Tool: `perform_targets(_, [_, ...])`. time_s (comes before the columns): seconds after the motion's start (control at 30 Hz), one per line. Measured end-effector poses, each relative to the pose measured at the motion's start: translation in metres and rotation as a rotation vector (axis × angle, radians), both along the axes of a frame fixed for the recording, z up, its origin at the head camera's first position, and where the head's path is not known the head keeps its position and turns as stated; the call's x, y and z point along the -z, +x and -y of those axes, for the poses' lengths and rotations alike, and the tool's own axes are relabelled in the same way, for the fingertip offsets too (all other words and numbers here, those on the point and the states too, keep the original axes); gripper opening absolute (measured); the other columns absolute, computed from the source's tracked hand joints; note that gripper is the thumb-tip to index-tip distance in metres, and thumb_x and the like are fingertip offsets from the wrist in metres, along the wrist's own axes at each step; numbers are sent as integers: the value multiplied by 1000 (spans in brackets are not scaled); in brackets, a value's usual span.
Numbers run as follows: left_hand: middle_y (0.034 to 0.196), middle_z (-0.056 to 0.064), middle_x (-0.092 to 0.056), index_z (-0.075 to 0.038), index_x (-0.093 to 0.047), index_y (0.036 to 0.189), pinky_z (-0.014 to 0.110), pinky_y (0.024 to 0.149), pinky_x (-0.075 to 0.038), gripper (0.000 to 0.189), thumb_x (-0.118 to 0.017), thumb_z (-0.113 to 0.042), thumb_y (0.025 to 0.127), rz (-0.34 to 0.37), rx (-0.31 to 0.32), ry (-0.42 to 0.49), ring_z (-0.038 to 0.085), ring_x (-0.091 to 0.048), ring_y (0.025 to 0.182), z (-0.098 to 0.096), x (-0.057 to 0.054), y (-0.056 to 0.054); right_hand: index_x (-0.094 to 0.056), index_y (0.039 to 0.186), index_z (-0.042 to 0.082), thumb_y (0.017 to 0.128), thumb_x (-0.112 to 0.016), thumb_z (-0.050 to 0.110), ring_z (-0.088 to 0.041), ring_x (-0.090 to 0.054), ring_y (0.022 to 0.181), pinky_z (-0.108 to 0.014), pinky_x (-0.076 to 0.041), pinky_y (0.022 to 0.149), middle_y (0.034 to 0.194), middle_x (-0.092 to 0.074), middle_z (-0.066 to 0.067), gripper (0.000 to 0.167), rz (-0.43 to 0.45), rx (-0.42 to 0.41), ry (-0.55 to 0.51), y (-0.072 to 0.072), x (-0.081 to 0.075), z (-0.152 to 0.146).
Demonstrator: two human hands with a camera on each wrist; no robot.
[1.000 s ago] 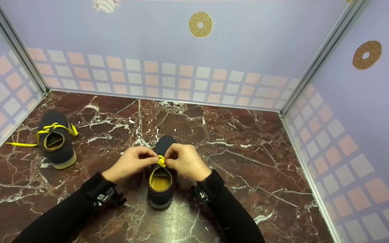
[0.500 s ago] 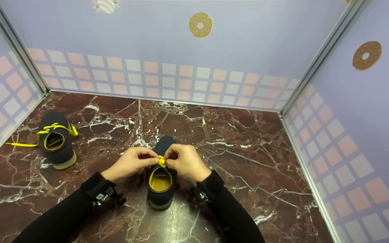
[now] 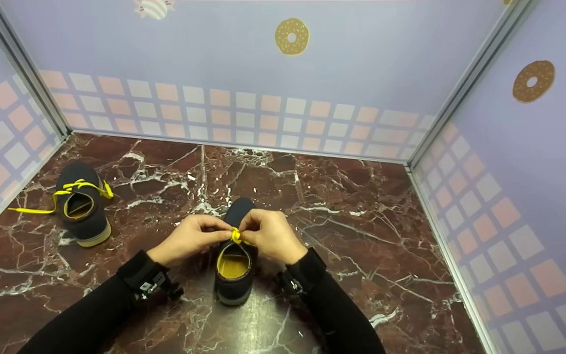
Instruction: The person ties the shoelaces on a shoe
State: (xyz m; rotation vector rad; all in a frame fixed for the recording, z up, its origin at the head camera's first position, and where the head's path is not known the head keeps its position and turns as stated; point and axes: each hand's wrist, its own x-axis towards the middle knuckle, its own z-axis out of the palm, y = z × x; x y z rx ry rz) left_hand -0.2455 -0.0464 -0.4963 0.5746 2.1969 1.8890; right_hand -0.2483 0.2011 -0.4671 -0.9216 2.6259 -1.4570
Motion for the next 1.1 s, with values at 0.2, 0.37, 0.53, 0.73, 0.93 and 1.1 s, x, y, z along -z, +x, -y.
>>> perform_targets(0.2, [96, 0, -75, -5, -86, 109, 19, 56, -46, 15, -86, -17, 99, 30, -10, 8, 9, -54, 65, -2, 0, 1, -79, 96, 8, 97, -85, 0, -17, -72, 74, -23, -60, 67, 89, -80, -3, 9, 28, -18, 2, -1, -1, -2])
perform_targets(0.37, [93, 0, -74, -4, -85, 108, 19, 54, -46, 14, -85, -16, 100, 38, -11, 16, 9, -54, 64, -3, 1, 2, -80, 102, 8, 99, -81, 0, -16, -74, 82, -24, -61, 73, 95, -81, -4, 8, 66, -48, 13, -1, -4, -6])
perform_targets(0.53, [93, 0, -74, -4, -85, 107, 20, 58, -48, 13, -84, -15, 101, 9, -4, 17, 11, -57, 68, -3, 2, 1, -81, 106, 11, 105, -74, 6, -13, -70, 78, -23, -57, 69, 96, -80, 0, 9, 64, -76, 46, 0, -9, -11])
perform_targets(0.73, [92, -1, -73, -5, -86, 107, 19, 59, -48, 13, -83, -16, 101, -1, -4, 14, 11, -57, 68, -2, 3, 1, -83, 111, 19, 104, -83, 28, -15, -74, 83, -29, -60, 74, 99, -80, 8, 12, 51, -105, 70, 0, -9, -12])
perform_targets(0.93, [93, 0, -74, -5, -86, 106, 20, 58, -49, 13, -83, -16, 100, 12, -12, 13, 11, -58, 68, -2, 2, 1, -84, 107, 19, 101, -87, 27, -15, -73, 81, -35, -62, 73, 98, -80, 9, 11, -2, -105, 60, -1, -6, -9])
perform_targets(1.1, [92, 1, -72, -5, -85, 105, 20, 57, -50, 14, -84, -17, 100, 22, -16, 14, 12, -57, 67, -2, 2, 1, -84, 106, 14, 105, -81, 22, -21, -74, 81, -33, -61, 72, 96, -80, 5, 8, 7, -87, 63, -2, -5, -10])
